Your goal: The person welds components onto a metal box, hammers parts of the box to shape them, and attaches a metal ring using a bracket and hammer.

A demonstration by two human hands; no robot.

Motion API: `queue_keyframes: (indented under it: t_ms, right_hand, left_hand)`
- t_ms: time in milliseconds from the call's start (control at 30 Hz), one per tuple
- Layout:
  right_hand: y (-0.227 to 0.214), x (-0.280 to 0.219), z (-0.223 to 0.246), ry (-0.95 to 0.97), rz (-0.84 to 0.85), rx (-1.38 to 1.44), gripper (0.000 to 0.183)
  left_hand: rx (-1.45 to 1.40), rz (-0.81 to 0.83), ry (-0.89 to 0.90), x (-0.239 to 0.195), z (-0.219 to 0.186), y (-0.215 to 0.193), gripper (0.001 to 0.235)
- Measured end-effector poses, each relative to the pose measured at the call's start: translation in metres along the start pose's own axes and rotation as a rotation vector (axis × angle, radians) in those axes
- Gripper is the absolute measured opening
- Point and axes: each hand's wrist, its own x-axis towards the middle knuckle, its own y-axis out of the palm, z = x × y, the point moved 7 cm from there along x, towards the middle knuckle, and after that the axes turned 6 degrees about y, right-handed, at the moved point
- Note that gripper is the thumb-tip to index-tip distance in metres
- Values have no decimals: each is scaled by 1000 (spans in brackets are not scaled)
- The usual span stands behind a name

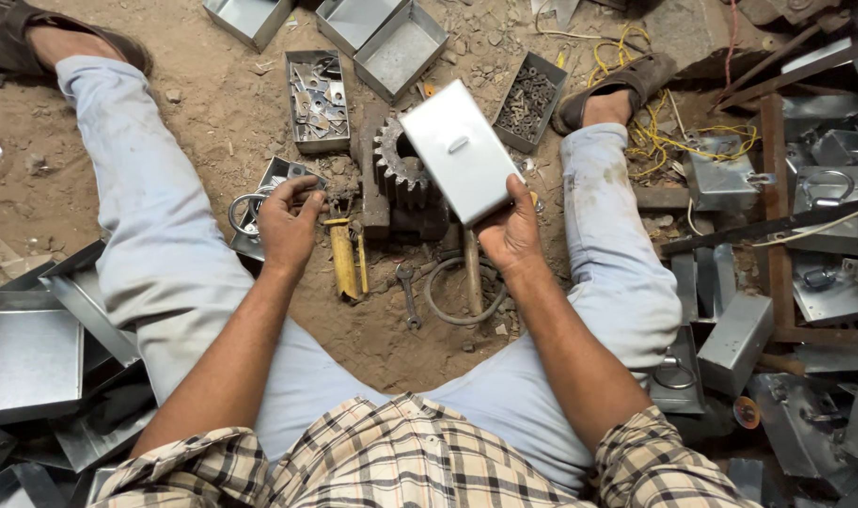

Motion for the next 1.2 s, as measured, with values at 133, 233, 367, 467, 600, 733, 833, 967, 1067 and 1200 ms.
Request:
queue_keyframes:
  t_ms: [133, 233, 367, 467, 600, 733, 833, 967, 1067, 1200]
  right_hand:
    - [9, -4, 7, -18, 53, 20, 96]
    - [17, -8, 2, -15, 128, 84, 102]
    - [7, -2, -18, 44, -17, 74, 103]
    - [16, -8, -11, 0, -7, -40, 95]
    - [48, -35, 18, -409, 124, -776, 62]
    - [75, -31, -1, -922, 203, -1704, 40]
    - [90, -30, -37, -1213, 281, -2048, 33]
    - [97, -31, -59, -1181, 236, -2189, 37]
    - [108, -42, -56, -1227, 299, -2088, 49]
    - [113, -52, -18, -1298, 217, -1774, 67]
  left_hand:
    - [-21, 8, 7, -2, -2, 1, 24]
    - [37, 16, 21, -5, -4, 1, 23]
    - [-1, 30, -1, -3, -1, 4, 23]
    - [-40, 29, 36, -3, -2, 3, 22]
    - [-122, 11, 19, 0, 0, -3, 22]
    - [-97, 2, -6, 3, -4, -6, 21]
    - [-39, 1, -22, 6, -7, -9, 21]
    - [-96, -5, -14, 7, -3, -12, 20]
    - [-107, -12, -24, 10, 1, -11, 20]
    - [-137, -18, -43, 9, 5, -9, 20]
